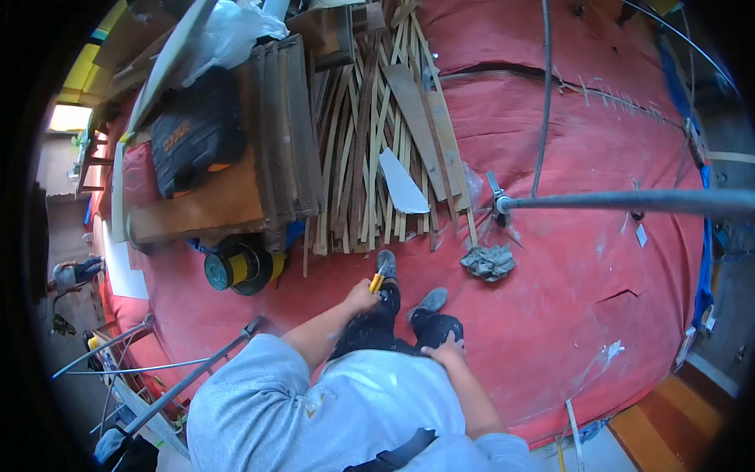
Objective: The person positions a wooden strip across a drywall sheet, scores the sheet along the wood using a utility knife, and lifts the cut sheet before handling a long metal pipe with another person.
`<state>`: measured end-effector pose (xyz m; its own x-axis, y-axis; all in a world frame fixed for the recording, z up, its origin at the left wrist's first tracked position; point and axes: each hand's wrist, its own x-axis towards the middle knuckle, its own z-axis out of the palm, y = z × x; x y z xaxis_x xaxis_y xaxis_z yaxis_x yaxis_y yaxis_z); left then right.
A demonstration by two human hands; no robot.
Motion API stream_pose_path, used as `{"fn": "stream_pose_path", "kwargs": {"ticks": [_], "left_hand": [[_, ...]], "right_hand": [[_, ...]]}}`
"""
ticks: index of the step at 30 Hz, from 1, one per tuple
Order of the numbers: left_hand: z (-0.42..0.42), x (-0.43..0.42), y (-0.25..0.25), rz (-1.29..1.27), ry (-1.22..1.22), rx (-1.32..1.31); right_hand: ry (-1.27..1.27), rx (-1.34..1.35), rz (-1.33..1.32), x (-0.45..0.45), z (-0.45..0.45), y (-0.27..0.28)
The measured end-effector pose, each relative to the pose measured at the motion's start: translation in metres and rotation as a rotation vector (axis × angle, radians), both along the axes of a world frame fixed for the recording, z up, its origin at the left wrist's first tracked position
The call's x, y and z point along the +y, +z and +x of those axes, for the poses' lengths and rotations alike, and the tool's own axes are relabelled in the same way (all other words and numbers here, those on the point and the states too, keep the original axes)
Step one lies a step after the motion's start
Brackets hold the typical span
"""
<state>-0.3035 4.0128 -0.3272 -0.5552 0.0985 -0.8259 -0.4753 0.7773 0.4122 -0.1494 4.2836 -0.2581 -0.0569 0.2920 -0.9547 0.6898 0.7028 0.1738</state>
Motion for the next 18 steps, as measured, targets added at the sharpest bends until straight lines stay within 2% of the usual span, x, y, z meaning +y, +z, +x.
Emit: {"fn": "stream_pose_path", "kwargs": {"ticks": [1,3,4,6,10,13,16,18], "left_hand": [[-0.009,-0.003,-0.029,-0.083,-0.078,0.118],[-0.049,-0.004,-0.084,-0.154,-0.069,0.090],[-0.071,-0.004,-0.114,-0.188,-0.069,0.074],[-0.110,0.003,-0.163,-0.282,0.062,0.121],[-0.176,0.009,-0.282,-0.399,0.214,0.233],[-0.211,0.024,-0.320,-0.379,0.311,0.202],[-0.227,0.050,-0.376,-0.363,0.130,0.549],[-0.241,0.092,-0.395,-0.239,0.047,0.497]], "right_hand": [[-0.034,-0.024,-0.007,-0.001,-0.011,0.005],[-0.011,-0.048,-0.034,0.002,-0.003,-0.033],[0.021,-0.091,-0.009,0.001,-0.019,-0.035],[0.065,-0.192,0.107,0.006,-0.057,-0.024],[0.042,-0.104,0.163,0.051,-0.070,-0.055],[0.064,-0.093,0.190,0.066,-0.071,-0.070],[0.093,-0.047,0.199,0.078,-0.073,-0.077],[0.109,-0.035,0.202,0.084,-0.068,-0.083]]}}
